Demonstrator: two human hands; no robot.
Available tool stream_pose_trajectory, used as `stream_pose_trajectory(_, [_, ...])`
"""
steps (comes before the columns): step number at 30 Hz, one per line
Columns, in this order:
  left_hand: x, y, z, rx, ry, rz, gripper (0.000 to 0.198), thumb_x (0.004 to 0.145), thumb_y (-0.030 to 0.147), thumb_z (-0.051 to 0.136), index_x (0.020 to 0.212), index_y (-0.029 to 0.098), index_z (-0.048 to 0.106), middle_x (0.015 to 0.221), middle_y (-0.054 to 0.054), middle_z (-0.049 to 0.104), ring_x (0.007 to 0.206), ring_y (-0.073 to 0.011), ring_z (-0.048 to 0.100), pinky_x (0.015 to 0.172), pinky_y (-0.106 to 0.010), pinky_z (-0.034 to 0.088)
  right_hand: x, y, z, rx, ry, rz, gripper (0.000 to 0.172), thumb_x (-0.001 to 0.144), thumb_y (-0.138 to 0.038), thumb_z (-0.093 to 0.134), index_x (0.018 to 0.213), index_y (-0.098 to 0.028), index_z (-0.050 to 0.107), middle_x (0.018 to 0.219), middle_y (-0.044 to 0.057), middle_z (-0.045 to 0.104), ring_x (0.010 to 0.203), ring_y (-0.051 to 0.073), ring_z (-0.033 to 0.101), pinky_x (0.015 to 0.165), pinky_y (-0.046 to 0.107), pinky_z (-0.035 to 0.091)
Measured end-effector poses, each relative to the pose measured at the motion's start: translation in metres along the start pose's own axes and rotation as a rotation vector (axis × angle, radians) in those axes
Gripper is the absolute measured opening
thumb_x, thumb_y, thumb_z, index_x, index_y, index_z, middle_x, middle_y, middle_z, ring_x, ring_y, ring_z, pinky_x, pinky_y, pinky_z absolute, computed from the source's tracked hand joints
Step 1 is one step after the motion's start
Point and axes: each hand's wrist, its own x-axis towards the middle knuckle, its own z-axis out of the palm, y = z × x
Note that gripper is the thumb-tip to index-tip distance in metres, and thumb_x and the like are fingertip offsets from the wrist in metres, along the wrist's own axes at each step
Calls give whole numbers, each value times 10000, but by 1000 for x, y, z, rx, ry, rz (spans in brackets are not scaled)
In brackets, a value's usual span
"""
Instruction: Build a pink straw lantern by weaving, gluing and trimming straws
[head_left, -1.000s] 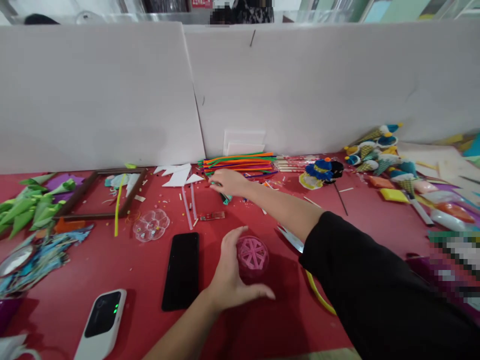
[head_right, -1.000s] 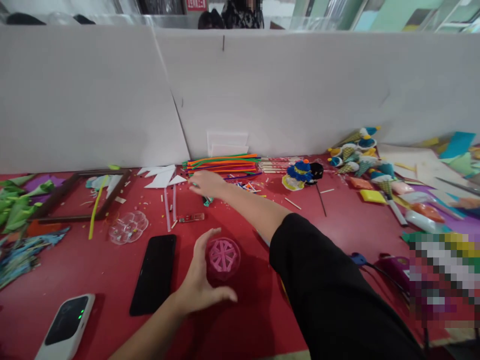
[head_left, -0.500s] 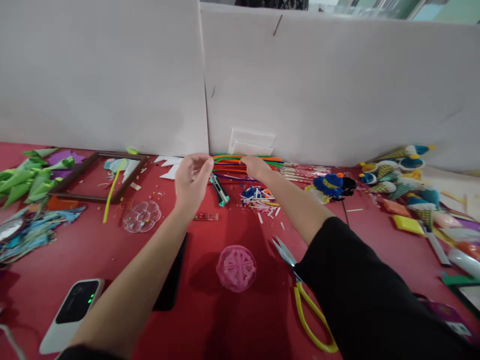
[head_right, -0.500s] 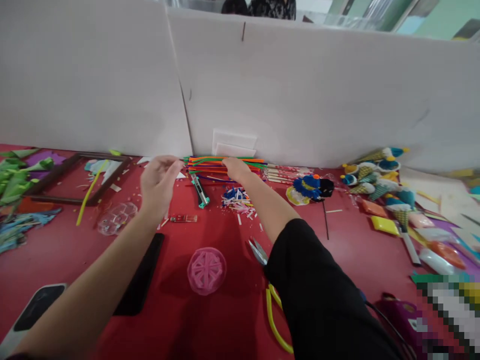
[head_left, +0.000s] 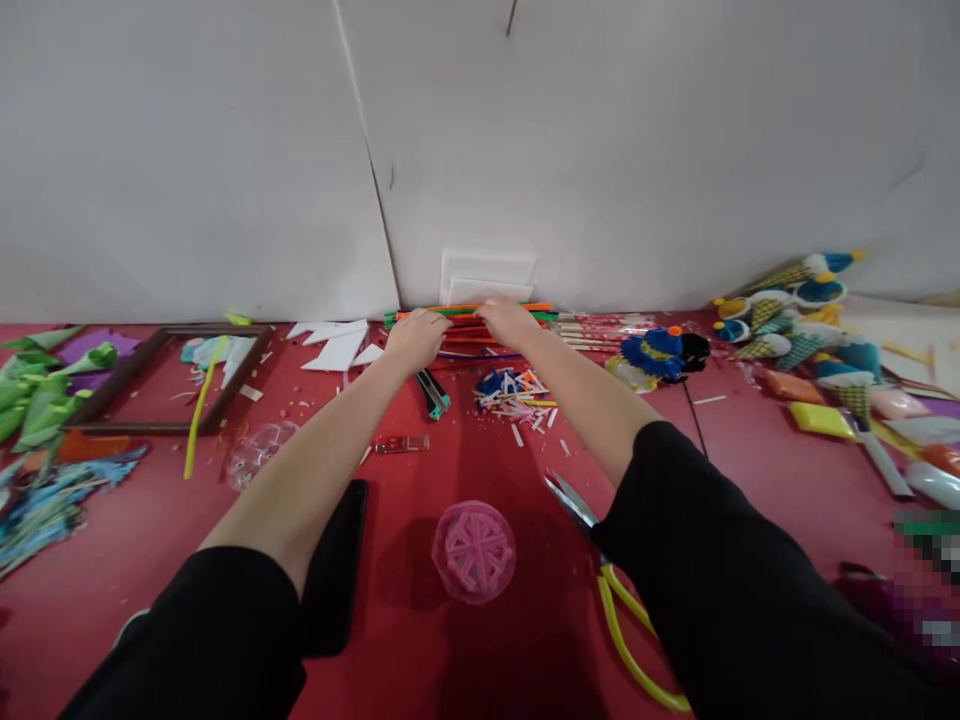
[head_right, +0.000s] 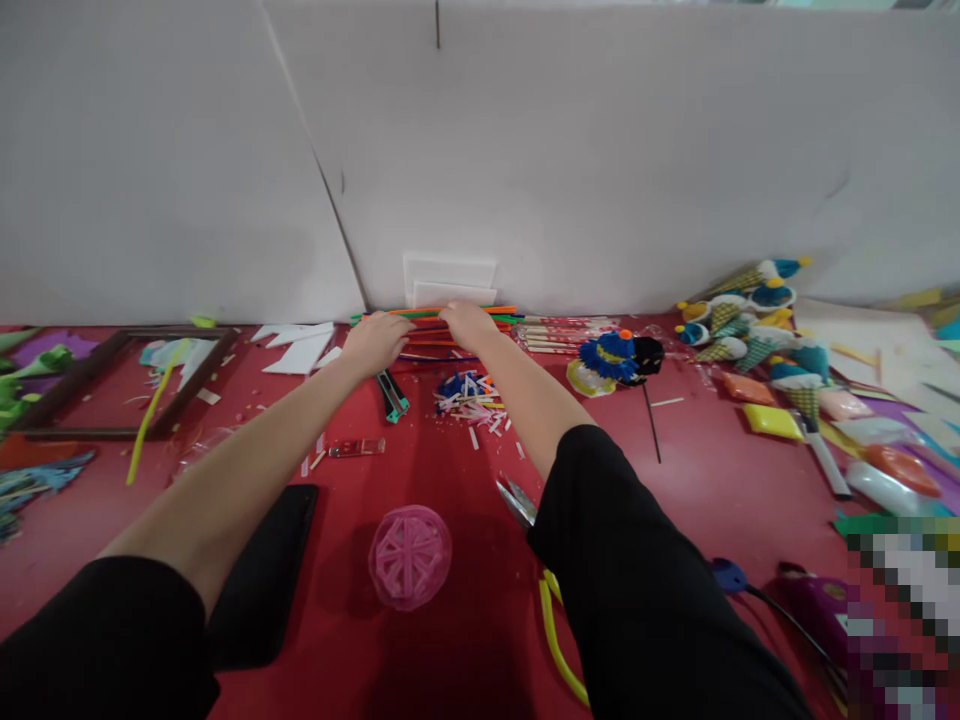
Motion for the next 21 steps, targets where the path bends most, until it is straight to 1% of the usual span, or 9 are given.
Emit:
stream_pose_trajectory(3, [-3, 8, 9, -3, -27, 45, 373, 955, 217, 528, 1306, 201, 650, 1349, -95, 685, 1307, -264, 567, 1155, -414, 412, -3, -4, -3, -14, -3, 5, 416, 982, -93, 379, 1257, -121, 690, 1318, 173, 676, 1229, 275, 612, 1063, 384, 460])
stream_pose_trajectory(5, [-6, 12, 14, -8, -10, 42, 425, 981, 250, 499, 1390, 168, 585, 1429, -115, 630, 1376, -267, 509, 1202, -420, 355, -5, -10, -3, -24, 10, 21, 413, 988, -96, 369, 1262, -109, 678, 1371, 192, 638, 1265, 295, 581, 1065, 407, 457])
stream_pose_trajectory(7, [-8, 14, 18, -15, 12, 23, 457, 1006, 273, 459, 1437, 144, 534, 1487, -127, 579, 1413, -265, 472, 1220, -418, 327, -7, -17, -2, -34, 26, 44, 417, 998, -101, 344, 1261, -100, 668, 1415, 214, 597, 1298, 311, 549, 1067, 428, 456])
stream_pose_trajectory(10, [-8, 13, 21, -25, 25, -8, 453, 1020, 297, 431, 1432, 139, 533, 1482, -134, 583, 1398, -265, 492, 1203, -428, 351, -6, -26, 1, -47, 39, 82, 410, 1000, -98, 335, 1239, -107, 667, 1417, 217, 587, 1314, 307, 531, 1065, 417, 457])
stream_pose_trajectory(14, [-6, 11, 24, -28, 11, -8, 420, 1001, 308, 466, 1366, 142, 591, 1413, -140, 639, 1350, -277, 542, 1160, -437, 401, 0, -29, 3, -58, 44, 114, 380, 992, -101, 363, 1198, -141, 679, 1375, 190, 617, 1310, 295, 531, 1044, 389, 468])
stream_pose_trajectory(18, [-5, 11, 25, -26, 1, -7, 399, 966, 276, 506, 1324, 148, 625, 1385, -141, 657, 1325, -283, 567, 1147, -435, 416, 5, -26, 4, -69, 46, 117, 345, 1018, -155, 380, 1135, -163, 704, 1319, 181, 650, 1280, 286, 562, 1032, 385, 479])
stream_pose_trajectory(21, [-5, 12, 26, -30, -4, -14, 407, 949, 253, 513, 1323, 139, 628, 1380, -148, 658, 1320, -286, 571, 1149, -432, 415, 8, -23, 5, -83, 41, 132, 254, 1030, -245, 482, 1159, -160, 684, 1277, 141, 669, 1218, 259, 612, 1028, 429, 503])
